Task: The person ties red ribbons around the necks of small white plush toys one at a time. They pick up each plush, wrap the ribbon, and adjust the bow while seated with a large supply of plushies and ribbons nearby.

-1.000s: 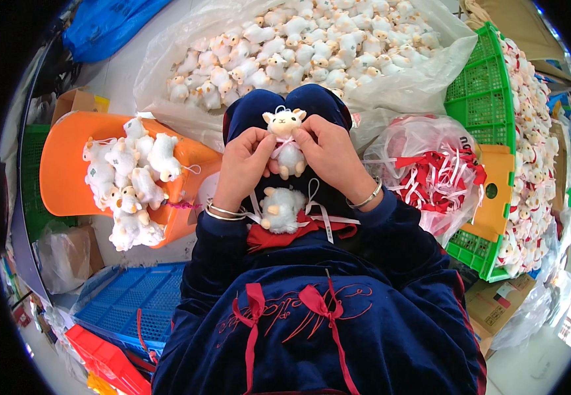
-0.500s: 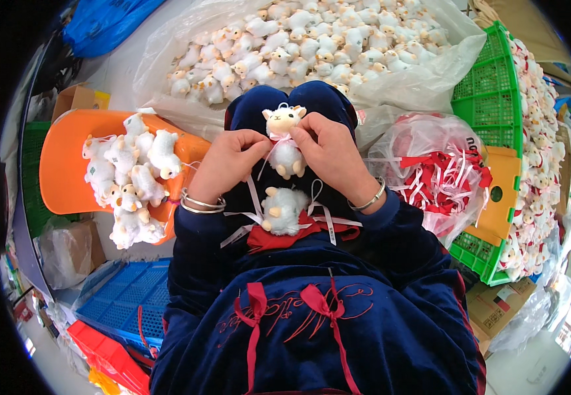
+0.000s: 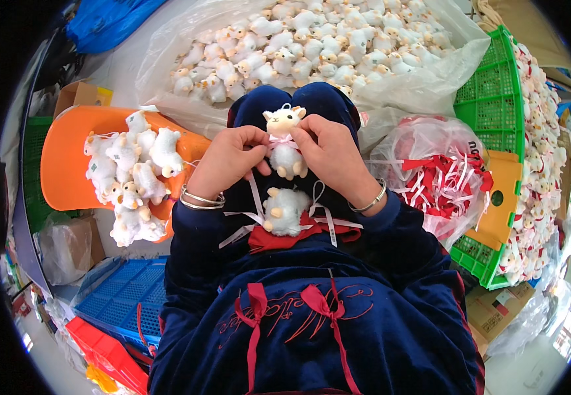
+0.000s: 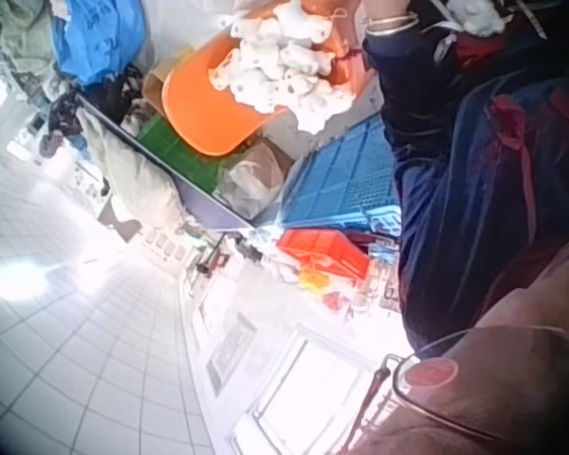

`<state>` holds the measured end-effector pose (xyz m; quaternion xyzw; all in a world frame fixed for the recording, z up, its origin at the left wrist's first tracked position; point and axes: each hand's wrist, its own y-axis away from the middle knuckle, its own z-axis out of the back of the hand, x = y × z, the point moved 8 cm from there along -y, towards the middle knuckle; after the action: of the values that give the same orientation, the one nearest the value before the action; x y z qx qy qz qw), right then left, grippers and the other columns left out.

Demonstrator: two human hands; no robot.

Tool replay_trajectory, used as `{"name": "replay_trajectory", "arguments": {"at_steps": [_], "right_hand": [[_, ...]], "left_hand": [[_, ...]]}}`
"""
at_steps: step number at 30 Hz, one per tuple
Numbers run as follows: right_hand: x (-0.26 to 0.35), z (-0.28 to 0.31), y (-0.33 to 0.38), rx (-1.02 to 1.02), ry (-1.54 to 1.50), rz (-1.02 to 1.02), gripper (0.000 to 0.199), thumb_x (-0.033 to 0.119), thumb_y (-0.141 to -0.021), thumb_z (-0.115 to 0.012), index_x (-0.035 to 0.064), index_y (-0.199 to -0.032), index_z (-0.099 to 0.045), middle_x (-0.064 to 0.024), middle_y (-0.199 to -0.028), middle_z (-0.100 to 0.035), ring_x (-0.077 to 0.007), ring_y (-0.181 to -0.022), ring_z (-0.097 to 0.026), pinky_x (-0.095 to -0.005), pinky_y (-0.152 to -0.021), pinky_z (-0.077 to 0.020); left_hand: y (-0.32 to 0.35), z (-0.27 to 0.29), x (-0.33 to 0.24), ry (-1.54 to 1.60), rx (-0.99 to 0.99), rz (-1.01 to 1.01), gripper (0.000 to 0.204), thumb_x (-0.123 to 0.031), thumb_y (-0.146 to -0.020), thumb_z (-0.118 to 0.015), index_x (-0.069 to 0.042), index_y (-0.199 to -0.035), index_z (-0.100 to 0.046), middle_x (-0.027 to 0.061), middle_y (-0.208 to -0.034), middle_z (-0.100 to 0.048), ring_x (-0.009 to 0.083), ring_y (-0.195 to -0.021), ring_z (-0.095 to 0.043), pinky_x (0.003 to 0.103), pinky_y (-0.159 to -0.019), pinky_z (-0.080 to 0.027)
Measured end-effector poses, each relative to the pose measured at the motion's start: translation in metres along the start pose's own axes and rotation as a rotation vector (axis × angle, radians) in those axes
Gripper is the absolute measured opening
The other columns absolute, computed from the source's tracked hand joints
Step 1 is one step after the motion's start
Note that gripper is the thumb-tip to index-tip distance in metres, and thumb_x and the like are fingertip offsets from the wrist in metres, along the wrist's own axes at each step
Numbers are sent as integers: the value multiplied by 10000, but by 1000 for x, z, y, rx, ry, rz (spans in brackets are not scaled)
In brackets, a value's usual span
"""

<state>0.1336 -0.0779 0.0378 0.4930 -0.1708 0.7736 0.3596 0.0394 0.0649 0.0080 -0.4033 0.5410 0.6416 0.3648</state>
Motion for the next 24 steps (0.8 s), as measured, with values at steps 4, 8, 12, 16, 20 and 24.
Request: {"name": "replay_trajectory", "arguments": {"at_steps": [4,8,12,16,20,24], "right_hand": [[-7,-1,-1,-2,-74,-18,238,203,-1003,-635,-28,-955,-669,-138,-765,-677,-188,-660,-622,-336,-628,-495],[-1,-2,2,1,-45,11,214,184,-1004,-635,-22,-951,-652,-144,-766,-664,-211,-656,-617,-349,-626,-491],[1,1,3,-41,18,87,201,168,-1005,-634,-17,-927,-619,-150,-769,-655,-233,-656,-618,-355,-618,-485],[-10,2,7,-118,11,89,212,163,-1007,-631,-16,-901,-594,-153,-751,-641,-235,-640,-603,-361,-609,-479],[-33,-2,8,-124,-106,-5,216,164,-1018,-623,-15,-902,-588,-107,-725,-623,-172,-623,-578,-337,-593,-471],[-36,-3,4,-14,-295,-68,217,165,-1043,-602,0,-903,-597,-13,-727,-602,-84,-630,-549,-268,-578,-457]], "left_hand": [[-1,-2,1,34,-39,14,244,-168,-971,-641,64,-1012,-703,89,-786,-716,121,-586,-679,263,-571,-534],[-3,-9,3,26,-126,-9,272,-229,-991,-648,38,-963,-688,62,-726,-694,113,-582,-669,256,-550,-511],[0,-16,9,106,-184,-92,246,-213,-1014,-634,21,-940,-660,50,-700,-676,96,-574,-655,253,-535,-499],[4,-23,21,260,-202,-152,195,-163,-1040,-597,8,-951,-627,48,-718,-676,91,-576,-651,234,-535,-502],[2,-28,33,407,-156,-161,179,-147,-1050,-580,-11,-934,-598,46,-738,-676,97,-587,-654,226,-537,-510],[-1,-28,36,430,-84,-74,233,-201,-1068,-538,-23,-932,-599,43,-752,-667,97,-564,-636,226,-514,-492]]}}
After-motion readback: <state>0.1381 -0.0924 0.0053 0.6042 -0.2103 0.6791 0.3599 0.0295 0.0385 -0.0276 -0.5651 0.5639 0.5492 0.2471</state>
